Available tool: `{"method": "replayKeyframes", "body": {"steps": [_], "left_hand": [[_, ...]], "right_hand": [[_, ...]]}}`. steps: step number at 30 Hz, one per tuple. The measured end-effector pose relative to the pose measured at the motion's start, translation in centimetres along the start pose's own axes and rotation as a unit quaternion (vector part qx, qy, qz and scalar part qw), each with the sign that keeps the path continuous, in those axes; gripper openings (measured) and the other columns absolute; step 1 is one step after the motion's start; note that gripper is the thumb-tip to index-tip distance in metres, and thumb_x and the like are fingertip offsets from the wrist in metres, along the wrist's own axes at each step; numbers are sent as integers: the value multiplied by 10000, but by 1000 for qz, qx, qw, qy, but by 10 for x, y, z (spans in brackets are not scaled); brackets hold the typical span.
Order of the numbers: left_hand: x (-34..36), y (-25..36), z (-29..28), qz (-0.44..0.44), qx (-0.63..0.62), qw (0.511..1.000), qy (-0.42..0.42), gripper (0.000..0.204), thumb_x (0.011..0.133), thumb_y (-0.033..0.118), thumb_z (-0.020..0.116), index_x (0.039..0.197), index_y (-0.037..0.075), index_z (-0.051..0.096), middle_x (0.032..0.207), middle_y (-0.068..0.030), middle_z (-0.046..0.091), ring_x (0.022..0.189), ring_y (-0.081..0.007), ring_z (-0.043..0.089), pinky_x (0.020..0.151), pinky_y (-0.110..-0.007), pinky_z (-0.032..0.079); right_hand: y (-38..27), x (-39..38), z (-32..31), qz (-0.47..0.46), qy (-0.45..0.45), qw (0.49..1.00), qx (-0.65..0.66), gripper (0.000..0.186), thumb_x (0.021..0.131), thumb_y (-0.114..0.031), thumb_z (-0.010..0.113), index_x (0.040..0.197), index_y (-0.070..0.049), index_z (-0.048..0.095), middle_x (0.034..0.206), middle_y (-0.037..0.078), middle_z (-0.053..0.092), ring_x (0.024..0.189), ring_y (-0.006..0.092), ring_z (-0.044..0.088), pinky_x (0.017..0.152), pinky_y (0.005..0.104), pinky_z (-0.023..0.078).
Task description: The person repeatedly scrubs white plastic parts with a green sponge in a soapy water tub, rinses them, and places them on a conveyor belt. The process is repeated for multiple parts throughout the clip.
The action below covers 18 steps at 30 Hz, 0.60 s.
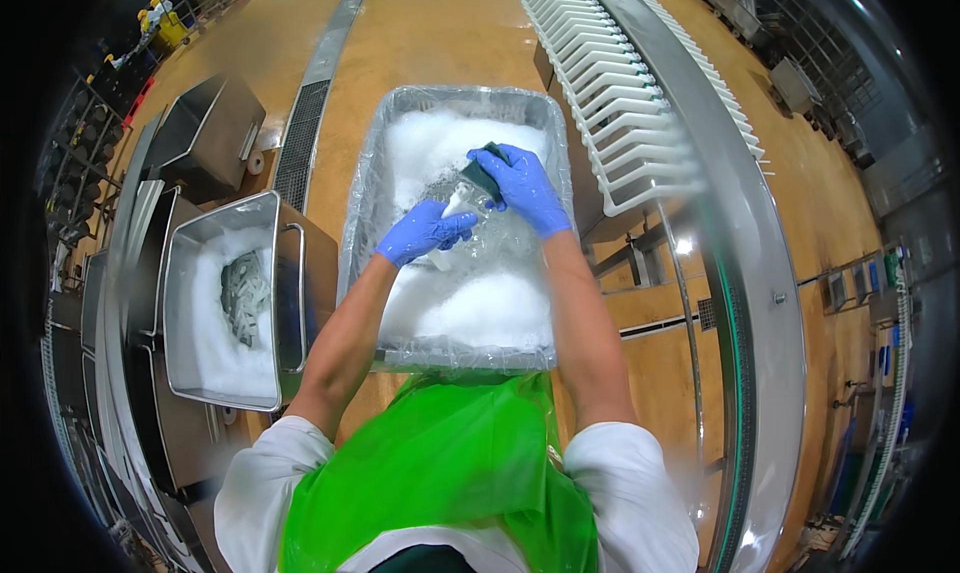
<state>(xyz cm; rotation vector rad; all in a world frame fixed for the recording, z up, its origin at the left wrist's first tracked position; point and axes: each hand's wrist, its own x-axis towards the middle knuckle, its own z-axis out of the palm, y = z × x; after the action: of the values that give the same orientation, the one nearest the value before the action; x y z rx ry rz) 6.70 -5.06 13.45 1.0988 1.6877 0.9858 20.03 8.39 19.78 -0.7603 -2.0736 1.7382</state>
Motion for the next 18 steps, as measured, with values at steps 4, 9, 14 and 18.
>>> {"method": "replayKeyframes", "body": {"steps": [4,9,14,18], "left_hand": [[-1,14,8,7,20,999,28,351,774,376,745,855,41,675,647,-14,578,528,-100,502,505,-283,430],[-2,17,-2,-42,15,999,8,325,732,283,779,957,87,651,637,6,555,529,-80,491,480,-263,413],[-10,13,-6,30,-83,996,-25,468,740,220,741,1142,79,547,668,6,528,525,-67,470,442,-242,382],[-8,5,-5,39,-78,996,35,373,726,179,684,1053,57,553,683,7,511,489,-71,450,432,-232,390]], "right_hand": [[40,8,16,-110,-43,990,-76,298,912,-312,617,1042,-50,674,819,18,625,666,76,543,544,223,457],[28,19,19,-48,-149,988,9,303,929,-325,594,957,-29,654,778,1,608,675,60,520,621,219,448],[43,6,15,-4,-207,962,178,351,977,-362,516,893,-52,657,736,-14,592,587,43,499,510,201,401],[36,23,29,16,-166,975,149,420,1000,-388,441,928,-50,678,633,5,578,551,79,512,493,231,412]]}}
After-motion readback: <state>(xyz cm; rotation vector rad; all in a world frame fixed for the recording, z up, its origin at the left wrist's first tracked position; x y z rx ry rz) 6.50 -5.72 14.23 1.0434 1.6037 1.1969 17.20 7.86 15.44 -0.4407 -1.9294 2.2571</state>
